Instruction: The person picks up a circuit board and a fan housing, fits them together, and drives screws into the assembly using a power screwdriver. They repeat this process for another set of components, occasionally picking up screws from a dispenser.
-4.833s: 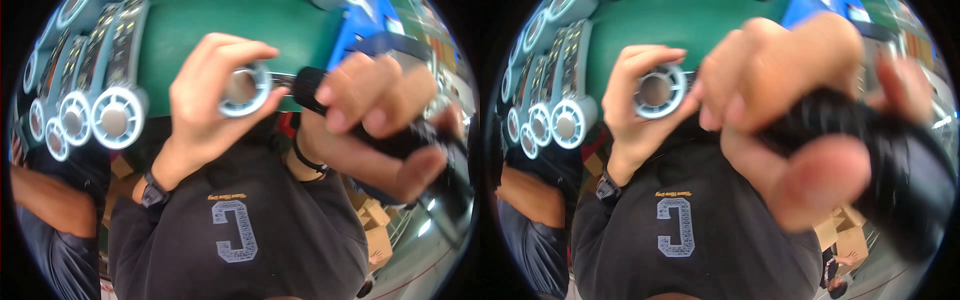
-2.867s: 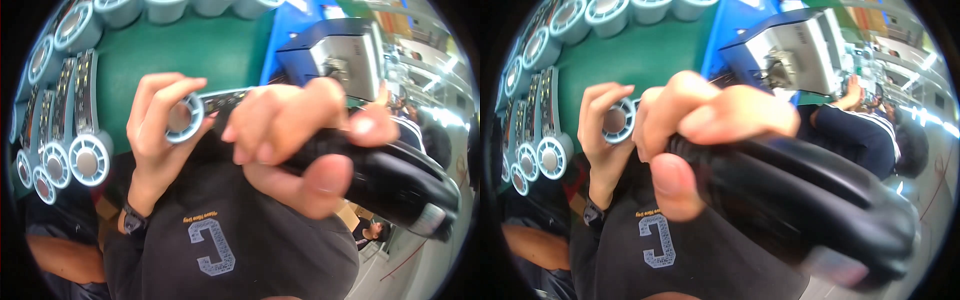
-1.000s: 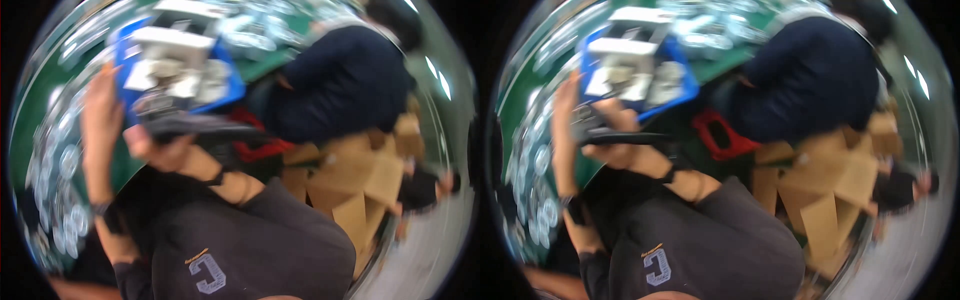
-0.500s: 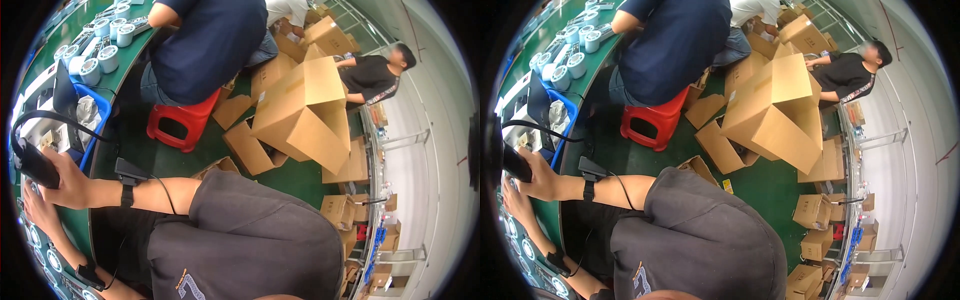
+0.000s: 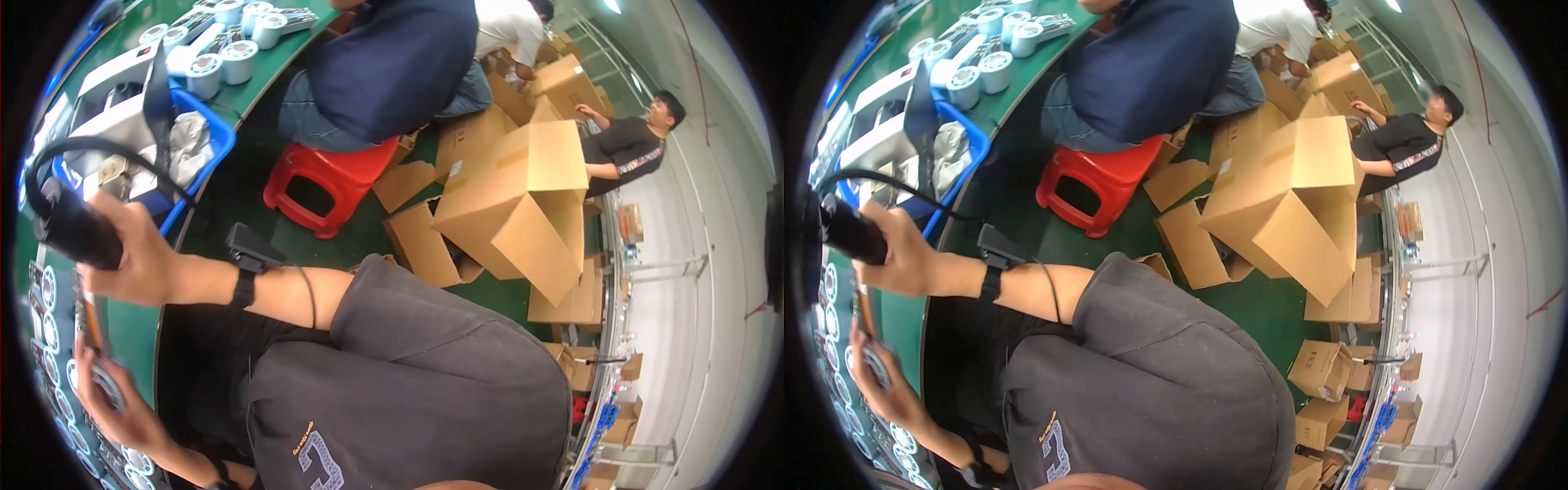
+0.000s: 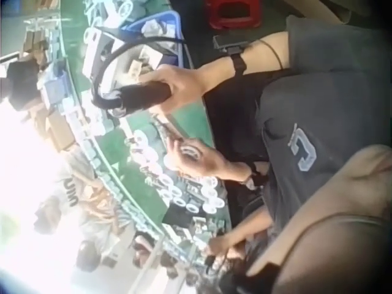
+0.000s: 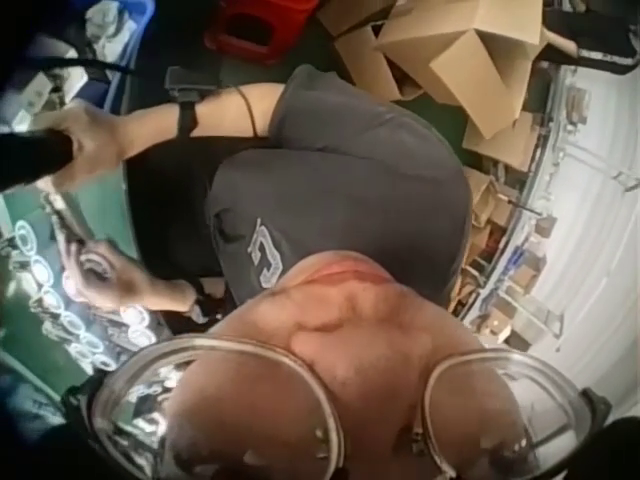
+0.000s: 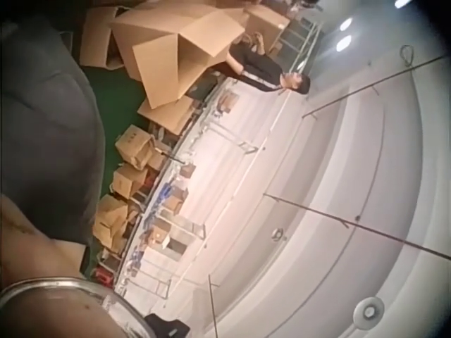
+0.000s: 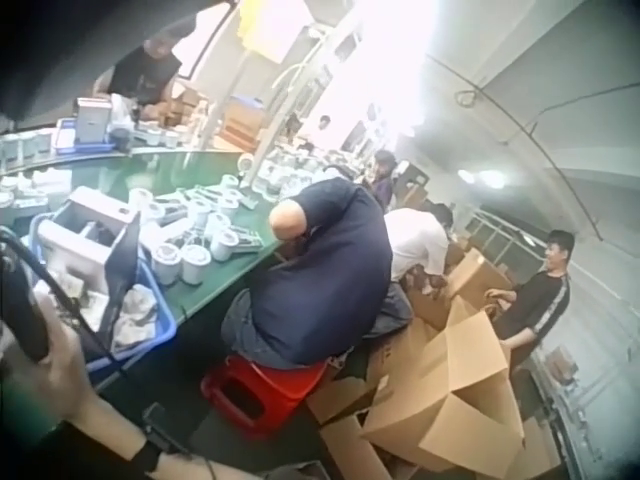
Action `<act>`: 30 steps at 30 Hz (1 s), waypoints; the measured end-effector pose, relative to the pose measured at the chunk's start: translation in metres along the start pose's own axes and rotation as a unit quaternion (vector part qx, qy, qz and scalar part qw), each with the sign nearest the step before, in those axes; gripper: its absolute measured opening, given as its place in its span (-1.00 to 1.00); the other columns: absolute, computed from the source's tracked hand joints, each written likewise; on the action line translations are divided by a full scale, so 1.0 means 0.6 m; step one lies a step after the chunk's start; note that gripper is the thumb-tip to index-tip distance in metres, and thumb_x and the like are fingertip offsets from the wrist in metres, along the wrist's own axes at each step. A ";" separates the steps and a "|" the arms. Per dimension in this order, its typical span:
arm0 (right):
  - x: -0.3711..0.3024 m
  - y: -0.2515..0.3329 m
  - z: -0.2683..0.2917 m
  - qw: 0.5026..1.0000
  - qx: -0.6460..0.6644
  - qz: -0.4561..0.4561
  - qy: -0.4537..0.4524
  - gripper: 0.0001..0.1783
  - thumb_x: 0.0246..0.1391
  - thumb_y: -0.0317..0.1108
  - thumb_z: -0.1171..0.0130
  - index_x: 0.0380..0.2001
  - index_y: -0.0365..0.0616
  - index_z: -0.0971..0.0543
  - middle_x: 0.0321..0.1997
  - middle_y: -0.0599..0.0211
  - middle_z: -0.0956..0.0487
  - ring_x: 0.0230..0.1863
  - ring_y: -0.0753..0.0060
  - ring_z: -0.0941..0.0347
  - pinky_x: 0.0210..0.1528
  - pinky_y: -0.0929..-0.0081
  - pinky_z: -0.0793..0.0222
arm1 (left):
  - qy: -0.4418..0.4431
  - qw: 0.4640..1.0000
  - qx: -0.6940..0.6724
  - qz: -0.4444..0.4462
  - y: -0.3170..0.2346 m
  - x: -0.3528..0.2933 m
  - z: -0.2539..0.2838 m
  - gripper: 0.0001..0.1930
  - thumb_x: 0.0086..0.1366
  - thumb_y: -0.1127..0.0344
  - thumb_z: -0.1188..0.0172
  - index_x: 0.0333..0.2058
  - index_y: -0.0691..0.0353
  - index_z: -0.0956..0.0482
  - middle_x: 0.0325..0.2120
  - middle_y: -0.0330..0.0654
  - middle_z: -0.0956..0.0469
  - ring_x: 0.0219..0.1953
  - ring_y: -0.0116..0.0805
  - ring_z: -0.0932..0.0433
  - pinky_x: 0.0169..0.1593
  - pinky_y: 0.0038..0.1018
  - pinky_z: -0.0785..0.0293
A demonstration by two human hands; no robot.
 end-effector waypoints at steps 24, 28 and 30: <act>0.023 0.022 0.021 0.986 0.086 -0.140 0.024 -0.55 0.25 -0.19 -0.04 0.08 -0.27 -0.34 -0.57 0.29 -0.36 -0.67 0.41 -0.32 -0.56 0.40 -0.39 | 0.000 0.987 0.147 0.060 -0.022 -0.033 0.004 -0.60 -0.01 0.57 -0.41 -0.12 0.17 -0.77 -0.14 -0.24 -0.75 -0.27 -0.27 -0.64 -0.17 -0.37 -0.53; 0.032 0.008 0.015 0.985 0.056 -0.142 0.075 -0.54 0.32 -0.13 0.00 0.15 -0.18 -0.35 -0.53 0.24 -0.39 -0.67 0.39 -0.30 -0.56 0.39 -0.37 | -0.030 0.989 0.136 0.050 -0.012 -0.039 0.001 -0.63 0.02 0.54 -0.48 -0.13 0.19 -0.77 -0.12 -0.20 -0.76 -0.30 -0.25 -0.61 -0.18 -0.38 -0.51; 0.035 0.008 0.007 0.983 0.101 -0.114 0.106 -0.53 0.33 -0.23 -0.04 0.22 -0.20 -0.33 -0.52 0.14 -0.42 -0.70 0.34 -0.31 -0.64 0.39 -0.38 | -0.060 0.985 0.156 0.038 -0.008 -0.043 0.001 -0.63 -0.05 0.50 -0.46 -0.18 0.12 -0.79 -0.17 -0.28 -0.76 -0.35 -0.34 -0.58 -0.25 -0.43 -0.49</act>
Point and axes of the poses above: each hand's wrist, its own x-axis towards the middle knuckle, its own z-axis out of the back of the hand, y = z × x, the point moved 5 cm from there along x, towards the middle knuckle
